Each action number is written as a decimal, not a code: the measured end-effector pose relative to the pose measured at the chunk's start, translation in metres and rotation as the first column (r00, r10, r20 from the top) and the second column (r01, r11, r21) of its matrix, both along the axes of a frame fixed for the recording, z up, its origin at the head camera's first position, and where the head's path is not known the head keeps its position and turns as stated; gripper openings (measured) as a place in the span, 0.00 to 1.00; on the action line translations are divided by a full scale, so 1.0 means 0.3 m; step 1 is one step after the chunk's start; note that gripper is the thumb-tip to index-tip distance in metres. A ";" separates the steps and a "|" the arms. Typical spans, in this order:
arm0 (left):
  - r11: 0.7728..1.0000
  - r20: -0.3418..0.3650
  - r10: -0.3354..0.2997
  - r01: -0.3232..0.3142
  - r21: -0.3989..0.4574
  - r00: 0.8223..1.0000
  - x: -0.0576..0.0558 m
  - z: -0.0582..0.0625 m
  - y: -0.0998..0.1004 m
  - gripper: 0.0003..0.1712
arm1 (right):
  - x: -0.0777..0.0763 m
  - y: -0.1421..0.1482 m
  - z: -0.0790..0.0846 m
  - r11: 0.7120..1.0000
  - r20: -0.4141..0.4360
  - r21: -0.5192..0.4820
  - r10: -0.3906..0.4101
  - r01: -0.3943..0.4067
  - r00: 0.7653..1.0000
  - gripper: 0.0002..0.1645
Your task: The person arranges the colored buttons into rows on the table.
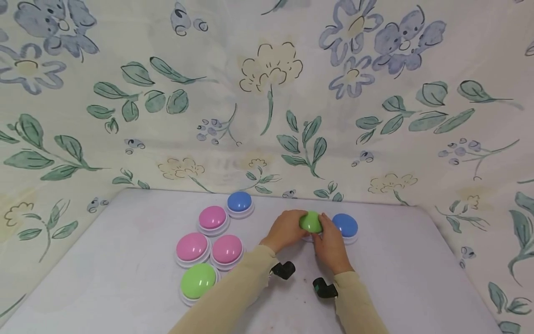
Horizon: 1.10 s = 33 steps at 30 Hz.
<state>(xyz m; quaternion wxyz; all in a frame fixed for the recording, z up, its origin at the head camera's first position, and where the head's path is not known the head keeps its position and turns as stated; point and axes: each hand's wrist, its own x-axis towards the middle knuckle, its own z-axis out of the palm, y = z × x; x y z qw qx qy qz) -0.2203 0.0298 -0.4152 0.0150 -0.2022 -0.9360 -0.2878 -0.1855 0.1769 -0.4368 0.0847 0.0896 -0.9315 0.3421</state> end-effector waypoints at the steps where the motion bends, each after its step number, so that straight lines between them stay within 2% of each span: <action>1: 1.000 0.005 -0.005 0.005 -0.001 1.000 -0.001 0.000 -0.005 0.15 | 0.001 -0.001 0.001 1.000 -0.007 0.000 0.001 -0.001 1.000 0.32; 5: 1.000 0.017 -0.002 0.002 0.001 1.000 -0.002 0.016 -0.028 0.20 | 0.005 -0.006 0.013 1.000 -0.042 0.001 -0.001 0.001 0.999 0.32; 10: 1.000 0.024 0.023 -0.023 -0.006 0.999 0.014 0.061 -0.072 0.28 | 0.009 -0.022 0.033 1.000 -0.063 -0.012 -0.017 0.016 0.998 0.31; 14: 0.999 0.010 0.033 -0.033 -0.022 0.999 0.031 0.092 -0.122 0.30 | 0.012 -0.044 0.046 0.999 -0.088 -0.045 -0.015 0.011 0.996 0.30; 21: 0.997 0.037 0.066 -0.067 0.033 0.997 0.072 0.129 -0.215 0.30 | 0.023 -0.100 0.056 0.996 -0.075 -0.085 -0.002 -0.004 0.997 0.30; 25: 0.994 0.035 0.092 -0.094 0.057 0.995 0.081 0.140 -0.263 0.31 | 0.022 -0.130 0.056 0.996 -0.072 -0.091 0.007 -0.014 0.997 0.30; 33: 0.981 0.066 0.156 -0.162 0.110 0.986 0.067 0.144 -0.352 0.31 | -0.001 -0.197 0.048 0.990 -0.100 -0.132 0.042 -0.055 0.994 0.30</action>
